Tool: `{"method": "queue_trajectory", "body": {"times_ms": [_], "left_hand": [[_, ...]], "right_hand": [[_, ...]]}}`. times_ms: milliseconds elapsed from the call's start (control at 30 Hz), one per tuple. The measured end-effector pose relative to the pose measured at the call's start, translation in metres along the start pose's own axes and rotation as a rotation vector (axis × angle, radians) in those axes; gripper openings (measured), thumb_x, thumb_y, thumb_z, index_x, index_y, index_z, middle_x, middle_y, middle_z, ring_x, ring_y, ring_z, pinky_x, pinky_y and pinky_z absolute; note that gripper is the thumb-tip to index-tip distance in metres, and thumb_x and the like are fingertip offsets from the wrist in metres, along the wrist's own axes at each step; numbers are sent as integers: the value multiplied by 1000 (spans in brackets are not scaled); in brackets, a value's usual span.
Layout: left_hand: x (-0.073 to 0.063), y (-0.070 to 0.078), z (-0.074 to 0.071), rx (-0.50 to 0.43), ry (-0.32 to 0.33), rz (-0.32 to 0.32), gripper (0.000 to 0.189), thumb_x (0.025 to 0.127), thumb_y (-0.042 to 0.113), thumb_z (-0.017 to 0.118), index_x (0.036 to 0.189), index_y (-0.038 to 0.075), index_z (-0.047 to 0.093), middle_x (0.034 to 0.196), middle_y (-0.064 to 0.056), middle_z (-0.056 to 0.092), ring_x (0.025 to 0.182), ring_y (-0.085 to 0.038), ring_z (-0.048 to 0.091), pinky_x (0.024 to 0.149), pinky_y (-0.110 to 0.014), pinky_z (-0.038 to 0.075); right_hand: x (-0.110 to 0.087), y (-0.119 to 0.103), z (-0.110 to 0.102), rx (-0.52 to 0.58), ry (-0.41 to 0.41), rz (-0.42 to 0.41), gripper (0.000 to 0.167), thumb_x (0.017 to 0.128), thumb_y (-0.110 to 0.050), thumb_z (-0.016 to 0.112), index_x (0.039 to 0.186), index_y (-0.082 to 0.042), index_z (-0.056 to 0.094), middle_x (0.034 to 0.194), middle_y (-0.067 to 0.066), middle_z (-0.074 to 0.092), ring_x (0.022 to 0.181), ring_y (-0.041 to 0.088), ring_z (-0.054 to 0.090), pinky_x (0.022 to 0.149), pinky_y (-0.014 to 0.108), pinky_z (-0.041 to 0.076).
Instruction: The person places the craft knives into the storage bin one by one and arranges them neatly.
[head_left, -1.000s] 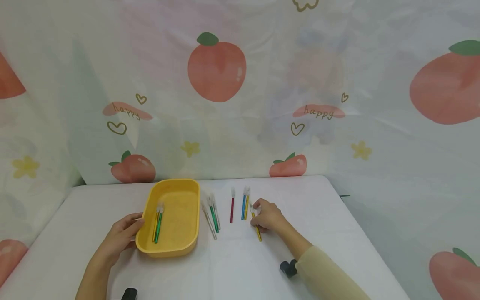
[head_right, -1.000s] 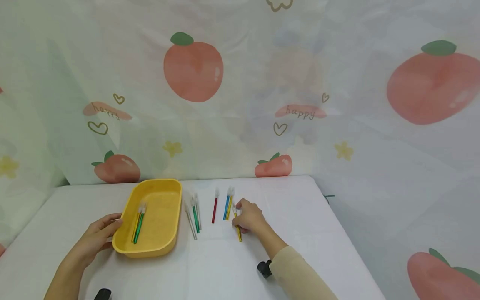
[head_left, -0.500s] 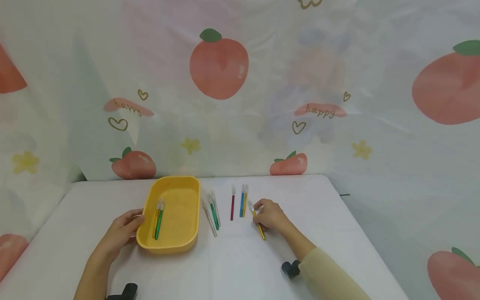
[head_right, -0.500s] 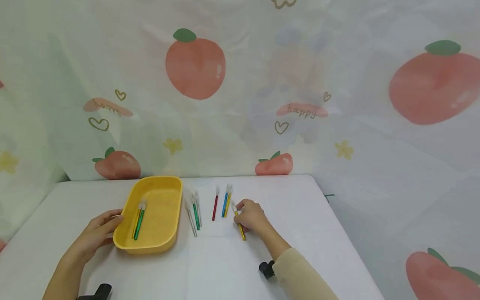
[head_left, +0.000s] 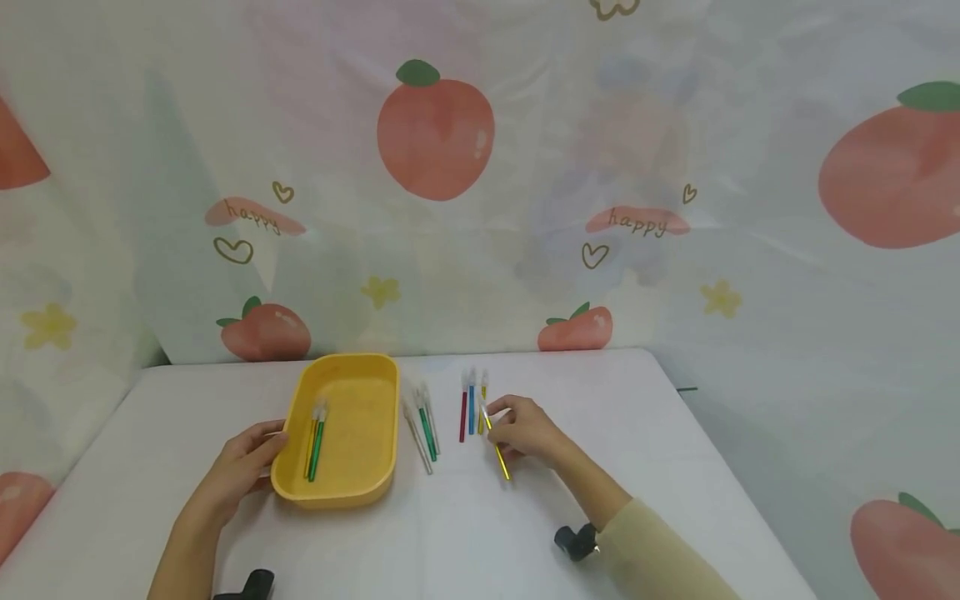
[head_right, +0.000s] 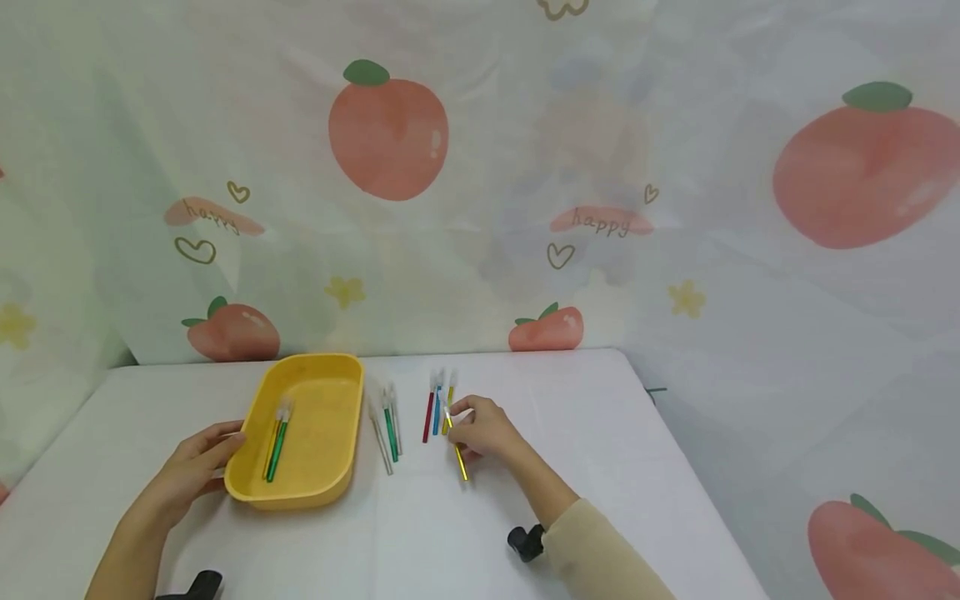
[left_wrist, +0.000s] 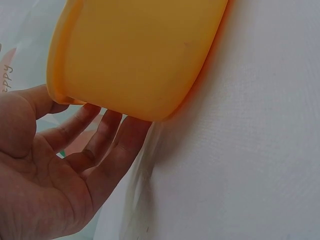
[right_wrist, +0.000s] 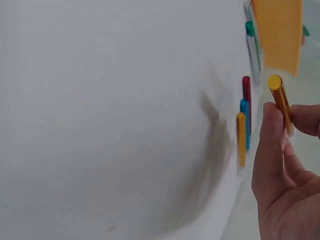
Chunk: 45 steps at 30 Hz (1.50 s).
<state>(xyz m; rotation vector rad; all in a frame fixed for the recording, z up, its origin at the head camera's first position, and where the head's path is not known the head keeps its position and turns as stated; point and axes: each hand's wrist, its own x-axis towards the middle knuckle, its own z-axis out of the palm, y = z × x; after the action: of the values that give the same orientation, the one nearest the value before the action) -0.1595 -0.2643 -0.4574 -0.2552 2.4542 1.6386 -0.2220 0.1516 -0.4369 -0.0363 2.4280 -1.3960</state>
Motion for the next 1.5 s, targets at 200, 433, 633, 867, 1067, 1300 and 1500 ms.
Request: {"method": "queue_trajectory", "body": {"times_ms": [200,433,633,867,1067,1300,1500], "left_hand": [[-1,-1,-1,-4,0,-5,66,103,48,47,150,4,36,147,-24,46,110,-22,61,81,-30,56],[-1,-1,1,-10,4,-8,64,103,47,48,150,4,37,146,-23,48,108,-21,61,82,-30,55],[-1,0,2,-22,-3,-3,64,103,47,49,150,5,38,146,-22,48,108,-21,61,82,-30,55],[-3,2,2,-18,-5,1,64,103,47,48,150,5,38,146,-23,47,109,-23,61,84,-32,56],[-1,1,0,2,-6,-2,64,104,48,47,151,5,37,150,-24,43,118,-27,57,89,-38,56],[2,1,1,-10,-6,-11,66,103,50,48,151,5,37,150,-24,43,118,-28,57,89,-38,56],[2,-1,0,-9,-4,-4,66,102,50,48,150,6,38,149,-24,44,117,-26,58,88,-36,57]], "right_hand": [[2,-15,11,83,-62,-56,42,83,-4,68,125,-5,58,91,11,63,74,20,65,64,38,61],[7,-34,28,131,-130,-112,40,87,-4,68,126,-4,57,91,11,65,76,20,65,65,39,61],[9,-54,47,164,-161,-127,44,85,-3,70,127,-2,57,90,11,66,73,20,66,61,36,61],[15,-75,65,193,-189,-144,43,83,-4,72,124,-5,60,91,10,67,74,19,66,62,36,61],[17,-94,79,222,-218,-144,39,84,-3,72,121,-8,61,90,9,67,73,22,68,63,38,61],[22,-107,95,223,-238,-126,38,85,-5,75,119,-10,61,91,9,67,74,22,69,62,36,61],[26,-112,109,241,-235,-104,35,85,-6,76,116,-12,62,91,8,68,74,21,70,62,35,61]]}}
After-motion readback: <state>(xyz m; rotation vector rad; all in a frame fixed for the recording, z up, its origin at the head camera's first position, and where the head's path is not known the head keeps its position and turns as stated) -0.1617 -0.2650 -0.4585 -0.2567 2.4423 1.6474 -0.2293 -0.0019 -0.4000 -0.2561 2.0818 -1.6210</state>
